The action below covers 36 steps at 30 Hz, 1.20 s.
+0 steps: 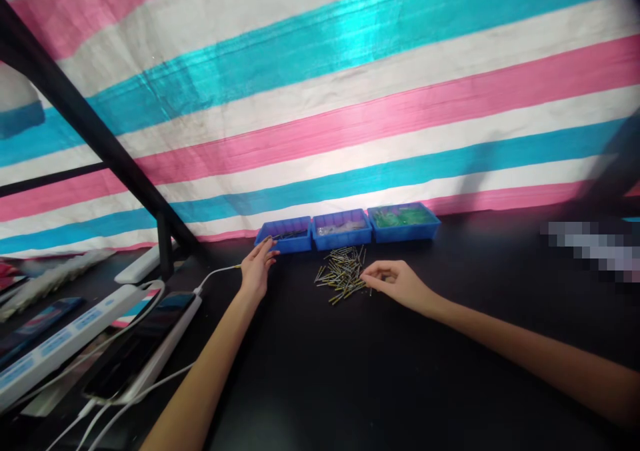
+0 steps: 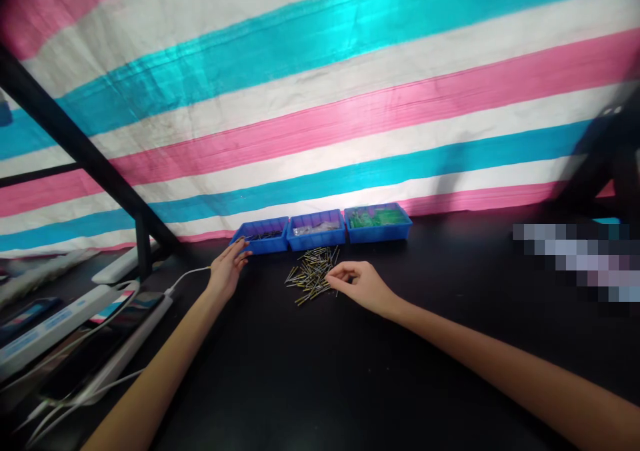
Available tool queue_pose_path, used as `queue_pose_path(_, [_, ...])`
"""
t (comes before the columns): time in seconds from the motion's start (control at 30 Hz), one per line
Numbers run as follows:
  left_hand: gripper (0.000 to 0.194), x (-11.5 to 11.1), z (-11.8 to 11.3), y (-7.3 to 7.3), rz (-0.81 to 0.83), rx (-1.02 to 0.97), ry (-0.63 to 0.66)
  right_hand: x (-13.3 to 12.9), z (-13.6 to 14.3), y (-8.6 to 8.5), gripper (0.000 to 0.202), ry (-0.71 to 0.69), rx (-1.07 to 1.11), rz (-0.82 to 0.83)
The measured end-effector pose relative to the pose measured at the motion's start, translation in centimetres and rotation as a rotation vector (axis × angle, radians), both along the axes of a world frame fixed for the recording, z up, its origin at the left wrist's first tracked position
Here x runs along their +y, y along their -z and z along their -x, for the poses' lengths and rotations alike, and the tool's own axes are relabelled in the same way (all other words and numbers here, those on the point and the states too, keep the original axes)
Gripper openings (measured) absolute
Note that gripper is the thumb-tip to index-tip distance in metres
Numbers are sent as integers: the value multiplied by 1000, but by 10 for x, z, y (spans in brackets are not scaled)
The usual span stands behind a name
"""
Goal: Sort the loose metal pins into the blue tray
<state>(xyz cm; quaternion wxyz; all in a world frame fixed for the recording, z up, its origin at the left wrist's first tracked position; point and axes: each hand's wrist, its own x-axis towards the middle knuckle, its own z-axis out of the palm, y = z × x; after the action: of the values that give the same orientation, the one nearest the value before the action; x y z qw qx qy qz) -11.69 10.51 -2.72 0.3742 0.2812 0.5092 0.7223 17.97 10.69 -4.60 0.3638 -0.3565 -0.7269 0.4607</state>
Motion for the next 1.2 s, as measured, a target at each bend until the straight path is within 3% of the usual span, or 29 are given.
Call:
queue_pose_path(0.27, [25,-2,0,-6,-33,-47,71,2,-1,5,26,-5,-5,-23])
queue_pose_path(0.47, [37,-8,-7,-15,-44,54,246,1,-1,5,25,18,-62,-100])
queue_pose_path(0.7, [42,-12,-14,-14,-17,206,282,-10,-2,-6,21,318,-335,-359])
queue_pose_path(0.83, [40,-17,-22,-15,-22,423,306,-17,0,-8,31,343,-456,-432])
queue_pose_path(1.07, [29,-32,-49,-11,49,1058,687,-24,3,-5,50,295,-600,-539])
queue_pose_path(1.2, [29,-36,-61,-4,-31,1284,761,-22,2,-5,42,246,-585,-509])
